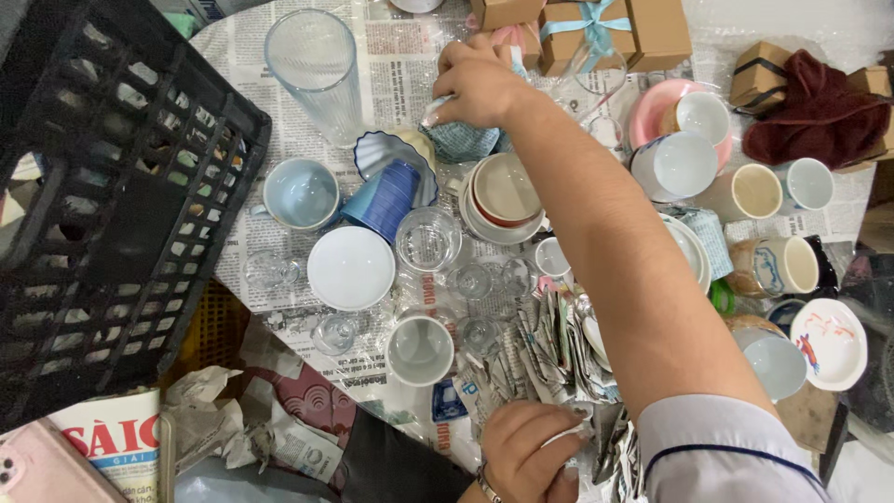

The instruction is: The person wraps individual ceramic dishes, including bowls and a plate, using sheets of newspaper. They fold the paper around each item and place the wrapped pieces on a nearby table.

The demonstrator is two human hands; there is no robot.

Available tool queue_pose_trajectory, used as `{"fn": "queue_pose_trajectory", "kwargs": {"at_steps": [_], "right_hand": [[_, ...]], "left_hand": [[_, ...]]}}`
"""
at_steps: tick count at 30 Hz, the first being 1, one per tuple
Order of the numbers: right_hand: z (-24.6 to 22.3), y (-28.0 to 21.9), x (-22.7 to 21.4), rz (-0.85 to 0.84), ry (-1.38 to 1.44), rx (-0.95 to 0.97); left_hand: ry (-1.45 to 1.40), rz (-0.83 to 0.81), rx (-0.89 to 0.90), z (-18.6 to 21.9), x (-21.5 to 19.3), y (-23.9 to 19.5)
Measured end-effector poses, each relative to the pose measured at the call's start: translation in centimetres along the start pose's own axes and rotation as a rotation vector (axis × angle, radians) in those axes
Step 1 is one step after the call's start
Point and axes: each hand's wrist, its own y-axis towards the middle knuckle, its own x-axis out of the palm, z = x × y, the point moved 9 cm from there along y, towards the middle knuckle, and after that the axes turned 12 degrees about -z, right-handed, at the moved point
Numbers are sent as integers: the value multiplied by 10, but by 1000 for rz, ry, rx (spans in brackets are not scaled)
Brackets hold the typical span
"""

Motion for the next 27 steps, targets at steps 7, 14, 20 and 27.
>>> {"fn": "queue_pose_trajectory", "kwargs": {"at_steps": [7,14,20,27], "right_hand": [[-14,14,-12,62,-9,-80],[-8,40,5,-48,94,-123],[-5,63,24,-148,108,-93],[-2,58,31,-214,3,87]], "left_hand": [[-14,-35,-44,-4,9,2],[-35,-70,-64,-11,22,-2],[-38,-50,-70,-17,27,-3],[-25,-9,-82,-14,19,1]]}}
